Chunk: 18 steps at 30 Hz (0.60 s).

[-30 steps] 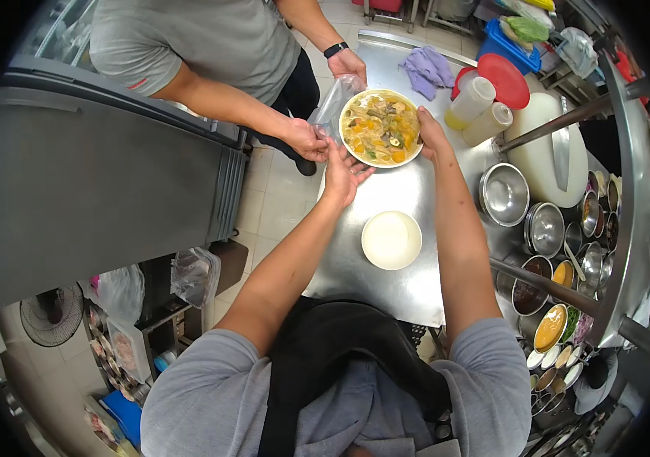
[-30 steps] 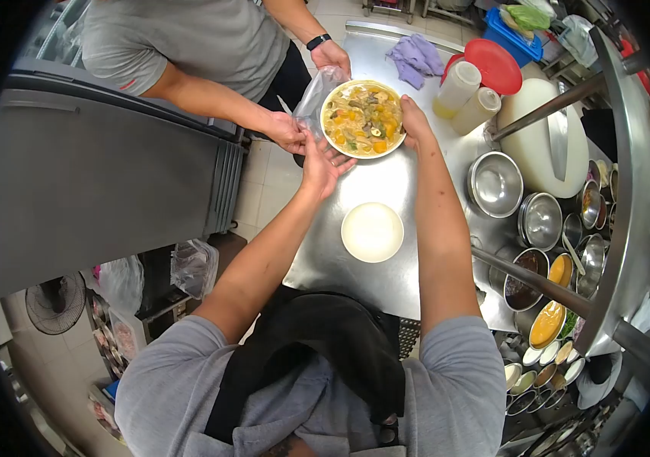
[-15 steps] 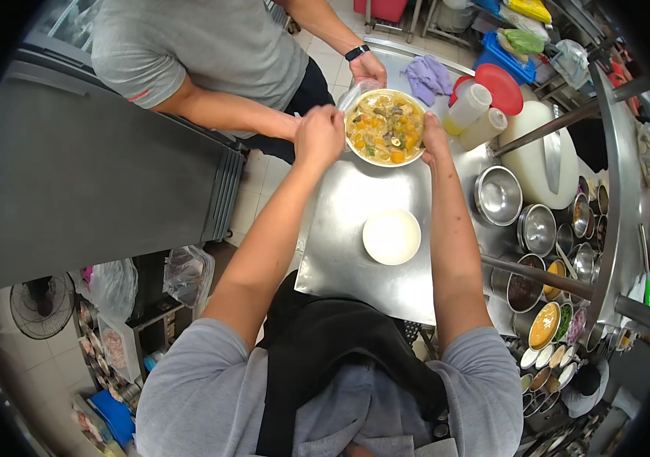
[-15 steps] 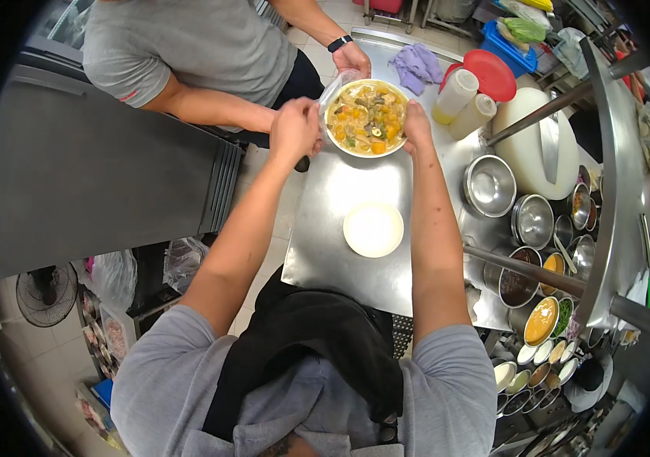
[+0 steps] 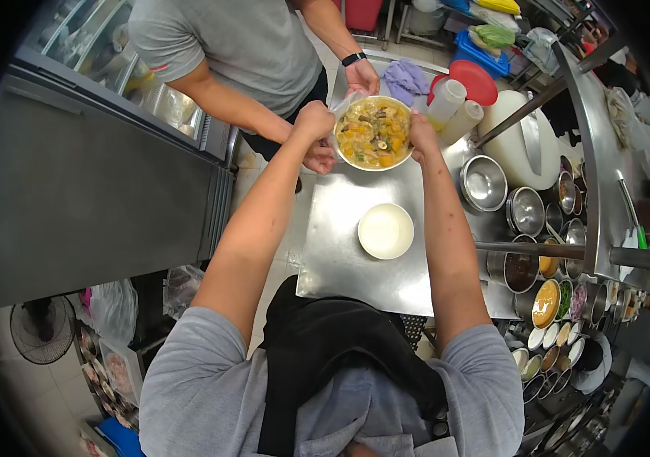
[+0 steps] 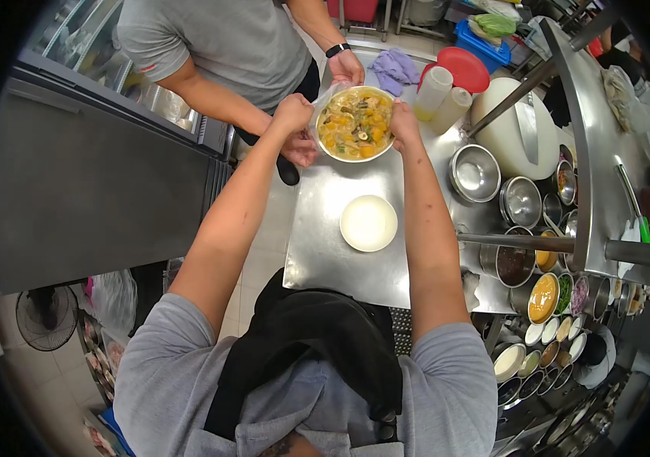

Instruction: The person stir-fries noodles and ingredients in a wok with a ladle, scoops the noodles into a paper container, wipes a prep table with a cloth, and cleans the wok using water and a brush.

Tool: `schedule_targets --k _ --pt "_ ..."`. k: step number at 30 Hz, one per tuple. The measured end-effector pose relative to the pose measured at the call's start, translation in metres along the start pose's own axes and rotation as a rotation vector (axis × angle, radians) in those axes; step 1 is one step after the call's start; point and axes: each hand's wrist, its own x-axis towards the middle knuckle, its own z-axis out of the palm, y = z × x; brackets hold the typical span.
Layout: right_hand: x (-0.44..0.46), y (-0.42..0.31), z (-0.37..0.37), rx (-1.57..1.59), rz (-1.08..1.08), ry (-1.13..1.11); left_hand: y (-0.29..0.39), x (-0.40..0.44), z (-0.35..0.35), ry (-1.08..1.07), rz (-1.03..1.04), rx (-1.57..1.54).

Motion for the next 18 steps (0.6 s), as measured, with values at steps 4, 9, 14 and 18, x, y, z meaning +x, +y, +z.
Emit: schedule_targets --k 4,9,14,18 --pt "-0.009 -0.012 -0.002 -0.022 0.025 0.016 0.012 -0.005 -0.004 -0.003 -0.004 -0.054" --pt "-0.028 -0.037 -0.006 -0.078 0.049 0.018 0.014 0.002 -0.001 -0.003 0.065 0.027" --pt "-0.038 -0.056 -0.011 -0.243 0.003 0.030 0.020 0.009 0.000 -0.108 0.087 0.032" --pt "-0.039 -0.066 -0.018 -0.270 0.012 0.029 0.027 0.017 0.007 -0.234 -0.012 -0.058"
